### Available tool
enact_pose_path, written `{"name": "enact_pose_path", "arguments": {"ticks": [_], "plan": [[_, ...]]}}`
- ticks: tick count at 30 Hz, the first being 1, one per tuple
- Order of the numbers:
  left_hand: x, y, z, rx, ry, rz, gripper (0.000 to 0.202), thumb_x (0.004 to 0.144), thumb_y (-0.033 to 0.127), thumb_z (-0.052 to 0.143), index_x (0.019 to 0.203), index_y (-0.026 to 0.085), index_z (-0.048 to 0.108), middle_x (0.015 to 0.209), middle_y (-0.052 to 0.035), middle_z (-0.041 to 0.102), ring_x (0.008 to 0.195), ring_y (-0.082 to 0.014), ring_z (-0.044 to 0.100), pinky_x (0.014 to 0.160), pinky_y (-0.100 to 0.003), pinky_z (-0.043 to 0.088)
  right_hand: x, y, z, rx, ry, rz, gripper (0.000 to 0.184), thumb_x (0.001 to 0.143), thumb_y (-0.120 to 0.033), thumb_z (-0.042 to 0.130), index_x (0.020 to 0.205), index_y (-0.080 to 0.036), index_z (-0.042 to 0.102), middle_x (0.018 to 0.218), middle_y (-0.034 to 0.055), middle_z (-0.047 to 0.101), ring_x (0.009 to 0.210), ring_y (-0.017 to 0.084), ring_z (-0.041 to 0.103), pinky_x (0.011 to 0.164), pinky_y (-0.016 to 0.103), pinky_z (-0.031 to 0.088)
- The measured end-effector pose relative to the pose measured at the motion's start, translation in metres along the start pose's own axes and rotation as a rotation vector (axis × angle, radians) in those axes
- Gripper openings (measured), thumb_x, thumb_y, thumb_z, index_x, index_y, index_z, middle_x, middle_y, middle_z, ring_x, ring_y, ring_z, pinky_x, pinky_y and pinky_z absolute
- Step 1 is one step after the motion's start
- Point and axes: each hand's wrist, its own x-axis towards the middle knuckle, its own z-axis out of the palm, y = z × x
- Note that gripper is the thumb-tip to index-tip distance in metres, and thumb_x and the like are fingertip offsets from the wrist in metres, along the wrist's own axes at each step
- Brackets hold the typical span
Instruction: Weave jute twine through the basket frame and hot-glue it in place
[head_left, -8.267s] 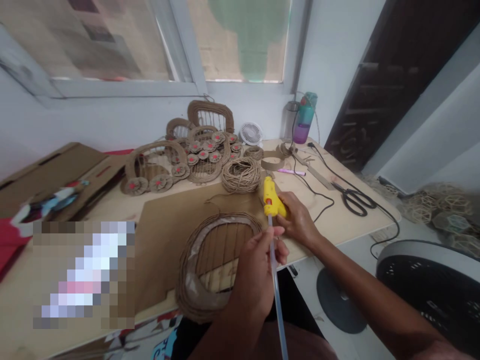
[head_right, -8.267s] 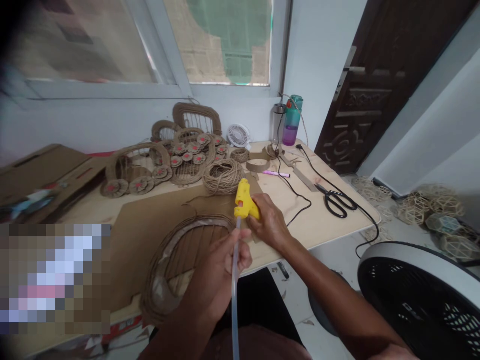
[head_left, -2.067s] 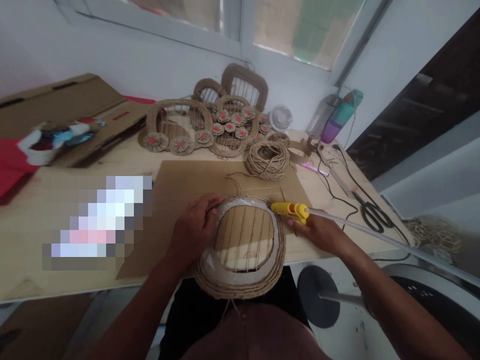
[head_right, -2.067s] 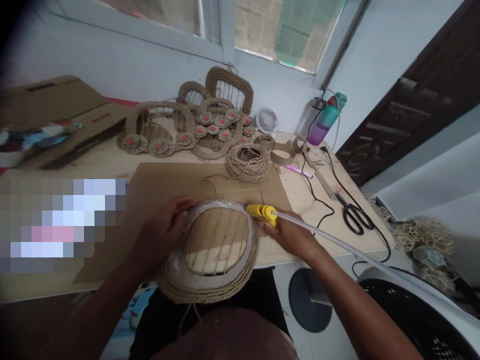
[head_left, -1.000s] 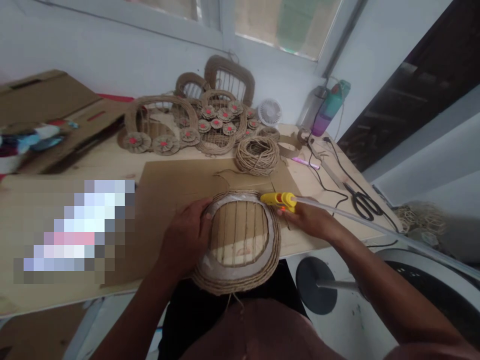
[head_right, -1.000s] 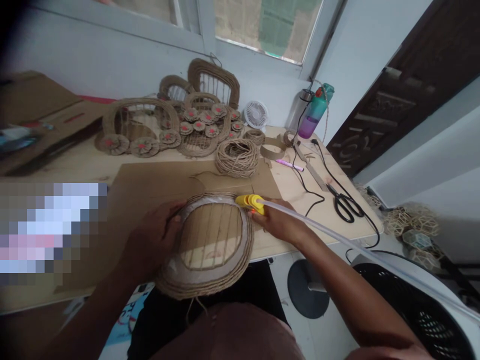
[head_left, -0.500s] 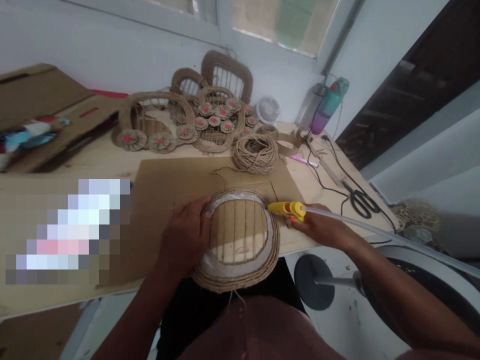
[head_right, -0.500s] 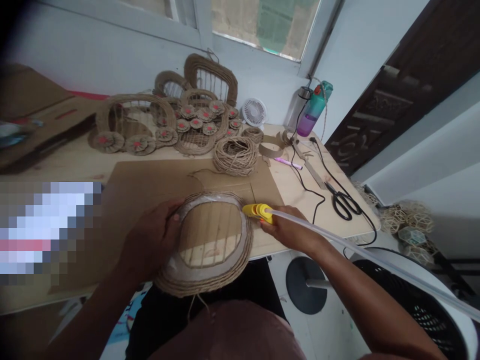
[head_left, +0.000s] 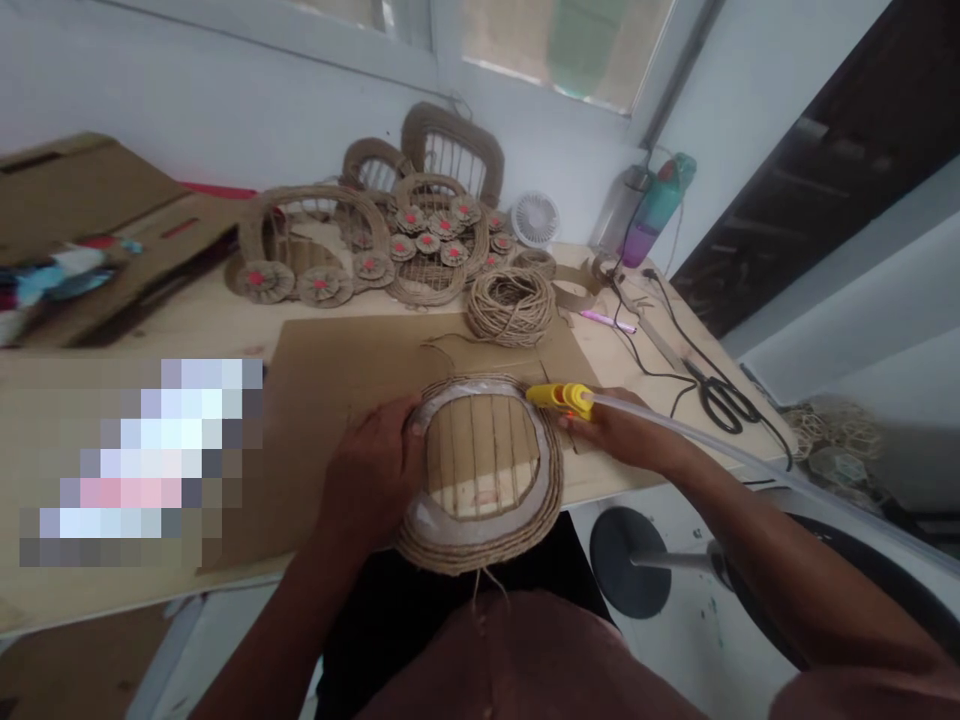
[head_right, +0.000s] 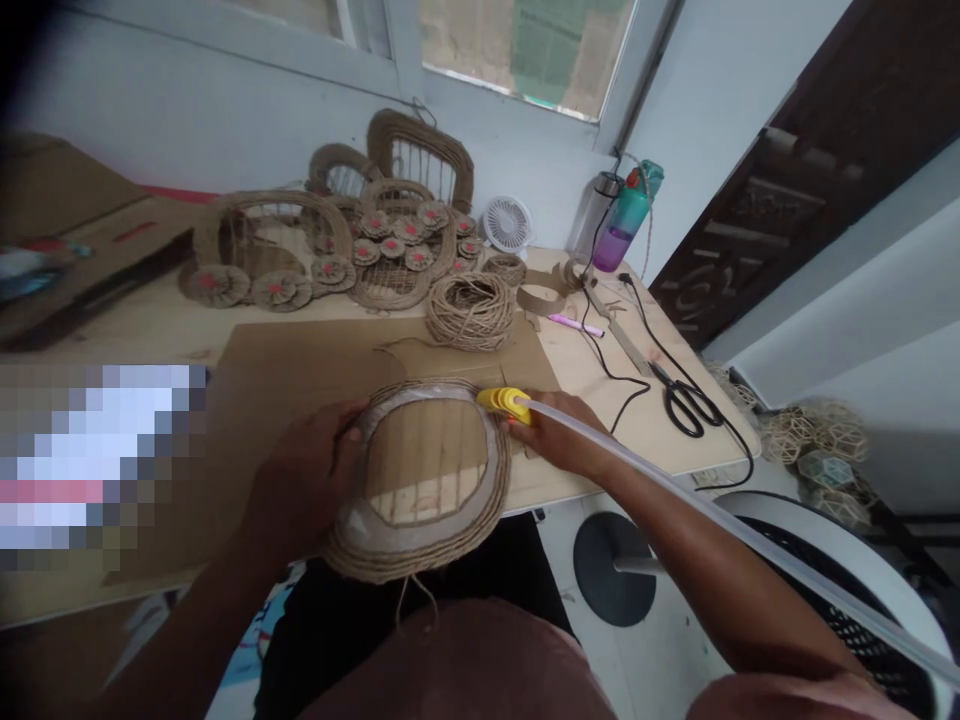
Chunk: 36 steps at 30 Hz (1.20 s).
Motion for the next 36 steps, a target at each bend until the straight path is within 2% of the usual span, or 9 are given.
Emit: {"name": "enact_pose_path", "arguments": {"ticks": [5, 12, 15, 19, 24, 27, 30, 36], "plan": [[0.0, 0.001, 0.001, 0.016, 0.003, 0.003, 0.04, 0.091, 0.033, 0.03, 0.119, 0.018, 0.055, 0.118, -0.0143, 0.067, 0.112, -0.0312, 0.061, 0.1, -0.048, 0.046, -0.016, 0.006, 0.002, -0.003, -0.049, 0.021, 0.04, 0.097, -0.045, 0.043, 0.096, -0.014, 0.069, 0.09, 0.0117, 0.069, 0.079, 0.022, 0.061, 0.069, 0.03, 0.04], [-0.001, 0.002, 0.001, 0.002, 0.018, 0.016, 0.038, 0.09, 0.031, 0.034, 0.119, 0.021, 0.055, 0.119, -0.0125, 0.067, 0.112, -0.0318, 0.062, 0.099, -0.05, 0.048, -0.039, 0.009, -0.003, 0.062, -0.093, -0.001, 0.038, 0.096, -0.045, 0.044, 0.102, -0.015, 0.068, 0.088, 0.0107, 0.069, 0.073, 0.02, 0.06, 0.066, 0.03, 0.041], [-0.001, 0.002, 0.001, 0.008, 0.018, 0.018, 0.038, 0.09, 0.032, 0.033, 0.119, 0.021, 0.055, 0.119, -0.0126, 0.067, 0.111, -0.0314, 0.063, 0.099, -0.05, 0.048, -0.039, 0.011, -0.006, 0.091, -0.082, 0.009, 0.038, 0.096, -0.046, 0.045, 0.099, -0.017, 0.069, 0.088, 0.0099, 0.069, 0.071, 0.019, 0.059, 0.065, 0.028, 0.041], [-0.002, 0.003, 0.001, -0.007, 0.014, -0.001, 0.039, 0.09, 0.032, 0.034, 0.119, 0.018, 0.056, 0.119, -0.014, 0.066, 0.112, -0.0323, 0.062, 0.099, -0.05, 0.048, -0.024, 0.01, -0.007, 0.116, -0.003, 0.041, 0.038, 0.096, -0.045, 0.044, 0.097, -0.016, 0.069, 0.084, 0.0081, 0.068, 0.069, 0.017, 0.058, 0.062, 0.026, 0.039], [-0.002, 0.005, 0.0, 0.024, -0.014, 0.007, 0.042, 0.091, 0.032, 0.031, 0.119, 0.015, 0.056, 0.118, -0.0167, 0.066, 0.112, -0.0338, 0.061, 0.101, -0.051, 0.046, -0.01, 0.006, -0.003, 0.087, -0.04, 0.027, 0.036, 0.095, -0.043, 0.046, 0.091, -0.016, 0.069, 0.083, 0.0075, 0.067, 0.071, 0.018, 0.057, 0.063, 0.027, 0.038], [-0.002, 0.005, 0.0, 0.022, -0.009, 0.004, 0.042, 0.091, 0.033, 0.031, 0.121, 0.016, 0.056, 0.12, -0.0168, 0.066, 0.114, -0.0351, 0.061, 0.1, -0.053, 0.047, -0.017, 0.007, -0.001, 0.056, -0.063, -0.003, 0.038, 0.096, -0.043, 0.044, 0.091, -0.016, 0.069, 0.087, 0.0094, 0.068, 0.075, 0.019, 0.058, 0.066, 0.028, 0.039], [-0.001, 0.004, 0.001, 0.013, 0.007, -0.004, 0.041, 0.09, 0.033, 0.033, 0.121, 0.019, 0.056, 0.119, -0.015, 0.066, 0.113, -0.0351, 0.061, 0.098, -0.054, 0.048, -0.03, 0.01, -0.002, 0.055, -0.092, -0.006, 0.041, 0.097, -0.046, 0.042, 0.098, -0.016, 0.069, 0.089, 0.0101, 0.068, 0.077, 0.021, 0.059, 0.068, 0.029, 0.041], [-0.001, 0.004, 0.002, 0.043, -0.009, 0.013, 0.041, 0.091, 0.033, 0.03, 0.121, 0.018, 0.054, 0.12, -0.0151, 0.066, 0.112, -0.0333, 0.061, 0.099, -0.052, 0.047, -0.045, 0.013, -0.006, 0.15, -0.125, -0.014, 0.038, 0.095, -0.047, 0.045, 0.094, -0.018, 0.07, 0.079, 0.0069, 0.068, 0.065, 0.017, 0.058, 0.061, 0.026, 0.041]]}}
